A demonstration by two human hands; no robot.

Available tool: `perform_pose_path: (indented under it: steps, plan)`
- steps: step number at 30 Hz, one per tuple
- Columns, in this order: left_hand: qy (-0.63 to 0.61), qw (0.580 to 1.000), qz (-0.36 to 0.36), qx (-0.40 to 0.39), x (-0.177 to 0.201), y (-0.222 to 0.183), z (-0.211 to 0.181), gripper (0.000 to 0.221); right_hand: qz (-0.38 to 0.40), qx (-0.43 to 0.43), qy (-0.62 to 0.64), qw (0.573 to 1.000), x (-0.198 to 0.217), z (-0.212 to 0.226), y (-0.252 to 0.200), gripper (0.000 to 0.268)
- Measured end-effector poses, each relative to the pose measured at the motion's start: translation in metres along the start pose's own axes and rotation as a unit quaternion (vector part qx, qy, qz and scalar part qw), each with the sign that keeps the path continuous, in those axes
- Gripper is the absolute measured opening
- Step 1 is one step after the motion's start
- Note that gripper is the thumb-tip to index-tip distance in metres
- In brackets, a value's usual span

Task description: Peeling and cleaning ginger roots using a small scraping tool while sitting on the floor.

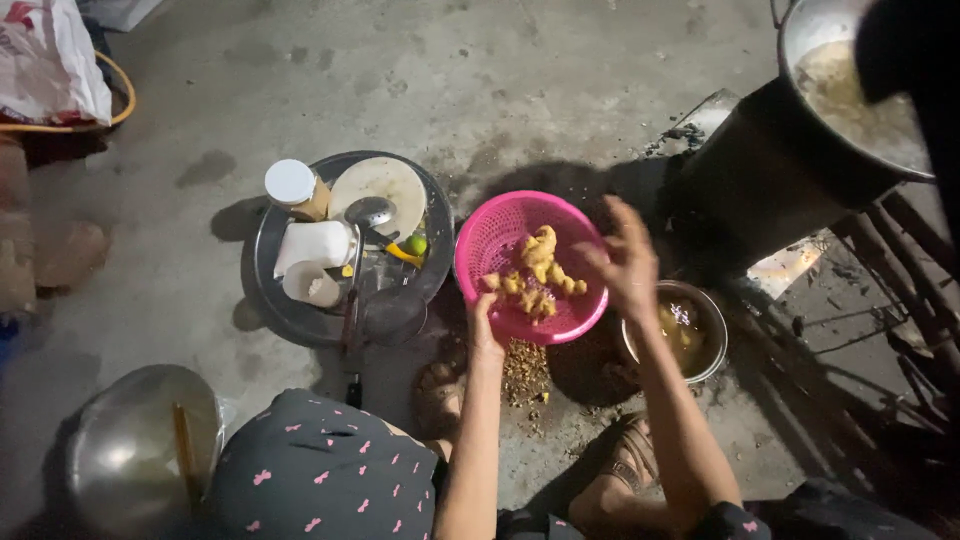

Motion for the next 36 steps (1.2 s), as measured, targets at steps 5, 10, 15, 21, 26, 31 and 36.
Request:
perform_pose_path:
  steps: [5, 10, 15, 21, 26, 31, 36]
  plan:
    - [-0.053, 0.999, -0.008, 0.009, 0.011, -0.005, -0.007, 0.035, -0.094, -0.244, -0.258, 0.930, 0.121, -0.212, -0.054, 0.036]
    - [-0.059, 0.998, -0.008, 0.010, -0.004, -0.031, -0.032, 0.031, 0.013, -0.394, -0.350, 0.850, 0.133, -0.393, -0.118, 0.051]
    - [-0.070, 0.997, -0.011, 0.002, 0.004, -0.025, -0.028, 0.031, 0.090, -0.429, -0.382, 0.813, 0.105, -0.414, -0.140, 0.055]
    - [-0.075, 0.997, -0.006, 0.009, 0.021, -0.006, -0.019, 0.038, 0.051, -0.433, -0.426, 0.793, 0.097, -0.344, -0.144, 0.042]
    - [-0.077, 0.997, -0.008, -0.005, 0.006, -0.023, -0.045, 0.047, -0.030, -0.394, -0.423, 0.815, 0.102, -0.309, -0.145, 0.046]
    - [-0.088, 0.996, -0.016, 0.000, 0.016, -0.010, -0.037, 0.042, -0.133, -0.386, -0.302, 0.861, 0.133, -0.308, -0.144, 0.049]
    - [-0.110, 0.994, -0.020, -0.010, 0.019, -0.006, -0.034, 0.045, -0.194, -0.400, -0.259, 0.857, 0.161, -0.339, -0.140, 0.050]
Point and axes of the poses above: each hand's wrist, its own y-axis towards the middle knuckle, its own x-axis out of the back of the hand, z = x × y, the point moved 8 cm from there along y, towards the middle knuckle, and after that the axes turned 7 degrees about z, right-handed, at the moved point
